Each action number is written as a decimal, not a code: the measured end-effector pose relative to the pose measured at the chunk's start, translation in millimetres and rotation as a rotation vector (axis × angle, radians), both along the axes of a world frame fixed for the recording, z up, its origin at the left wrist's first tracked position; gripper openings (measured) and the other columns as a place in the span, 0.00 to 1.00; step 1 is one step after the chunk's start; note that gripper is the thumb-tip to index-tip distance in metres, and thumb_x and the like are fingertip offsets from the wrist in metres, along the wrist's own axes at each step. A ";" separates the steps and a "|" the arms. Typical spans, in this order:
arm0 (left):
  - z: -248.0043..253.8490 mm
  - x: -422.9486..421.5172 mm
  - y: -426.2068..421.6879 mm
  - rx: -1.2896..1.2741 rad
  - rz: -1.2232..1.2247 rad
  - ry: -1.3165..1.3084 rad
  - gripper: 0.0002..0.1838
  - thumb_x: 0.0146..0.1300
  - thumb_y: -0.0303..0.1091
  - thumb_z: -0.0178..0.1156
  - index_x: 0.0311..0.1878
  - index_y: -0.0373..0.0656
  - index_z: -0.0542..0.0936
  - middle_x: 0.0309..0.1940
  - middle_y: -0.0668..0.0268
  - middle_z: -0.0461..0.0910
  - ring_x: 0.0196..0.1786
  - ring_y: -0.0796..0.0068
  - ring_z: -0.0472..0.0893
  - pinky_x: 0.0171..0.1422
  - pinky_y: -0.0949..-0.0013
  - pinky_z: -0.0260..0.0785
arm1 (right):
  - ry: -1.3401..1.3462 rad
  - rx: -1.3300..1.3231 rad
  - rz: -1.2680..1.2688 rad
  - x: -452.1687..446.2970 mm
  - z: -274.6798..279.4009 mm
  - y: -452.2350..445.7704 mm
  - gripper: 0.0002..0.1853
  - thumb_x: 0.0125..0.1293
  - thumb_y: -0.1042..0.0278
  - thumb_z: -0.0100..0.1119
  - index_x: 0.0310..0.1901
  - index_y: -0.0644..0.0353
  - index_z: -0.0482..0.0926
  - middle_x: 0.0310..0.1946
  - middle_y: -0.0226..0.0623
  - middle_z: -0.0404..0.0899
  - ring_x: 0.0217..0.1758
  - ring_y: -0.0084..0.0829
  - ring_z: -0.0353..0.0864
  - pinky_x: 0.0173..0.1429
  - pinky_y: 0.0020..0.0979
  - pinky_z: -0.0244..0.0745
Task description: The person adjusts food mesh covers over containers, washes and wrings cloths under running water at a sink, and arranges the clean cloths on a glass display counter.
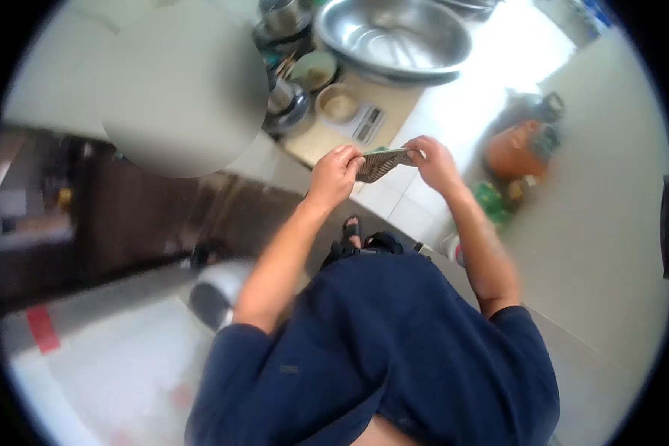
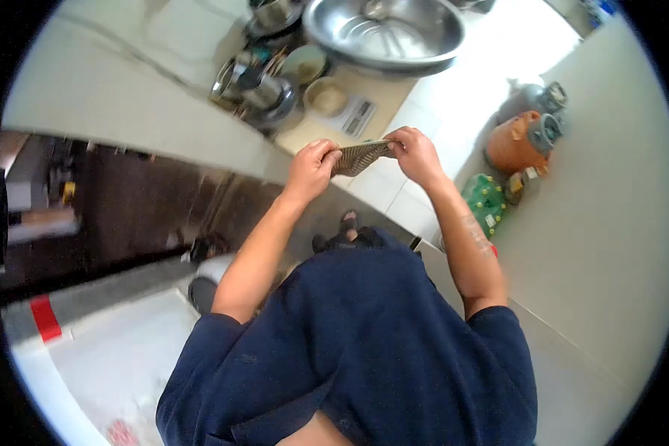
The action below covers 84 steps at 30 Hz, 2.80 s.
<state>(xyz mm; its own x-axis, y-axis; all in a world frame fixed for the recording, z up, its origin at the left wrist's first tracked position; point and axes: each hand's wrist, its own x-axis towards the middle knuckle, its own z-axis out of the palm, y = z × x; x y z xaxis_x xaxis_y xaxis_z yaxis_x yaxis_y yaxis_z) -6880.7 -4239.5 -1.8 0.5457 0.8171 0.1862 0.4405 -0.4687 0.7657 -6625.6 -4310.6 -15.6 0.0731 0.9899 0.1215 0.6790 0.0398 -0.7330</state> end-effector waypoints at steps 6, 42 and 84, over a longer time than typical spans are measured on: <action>44.0 131.2 32.9 0.058 -0.234 -0.174 0.08 0.66 0.33 0.61 0.40 0.38 0.83 0.36 0.53 0.83 0.40 0.50 0.82 0.45 0.56 0.73 | -0.133 0.280 -0.545 68.6 -10.1 -1.7 0.10 0.63 0.77 0.56 0.43 0.59 0.85 0.45 0.41 0.84 0.52 0.48 0.80 0.56 0.43 0.77; -6.4 942.4 257.6 -2.135 -1.034 -1.054 0.38 0.78 0.61 0.42 0.73 0.34 0.65 0.60 0.42 0.78 0.61 0.49 0.80 0.68 0.53 0.74 | 1.762 0.638 -0.732 698.4 -45.3 232.5 0.23 0.83 0.56 0.40 0.66 0.65 0.70 0.61 0.44 0.77 0.65 0.36 0.77 0.73 0.39 0.73; -2.3 1834.4 910.7 -2.170 -0.693 -1.488 0.25 0.81 0.54 0.39 0.68 0.47 0.67 0.66 0.61 0.71 0.69 0.68 0.69 0.75 0.63 0.62 | -0.280 0.561 -0.427 1651.0 106.1 994.3 0.14 0.76 0.65 0.54 0.34 0.62 0.84 0.34 0.37 0.84 0.41 0.36 0.82 0.52 0.33 0.73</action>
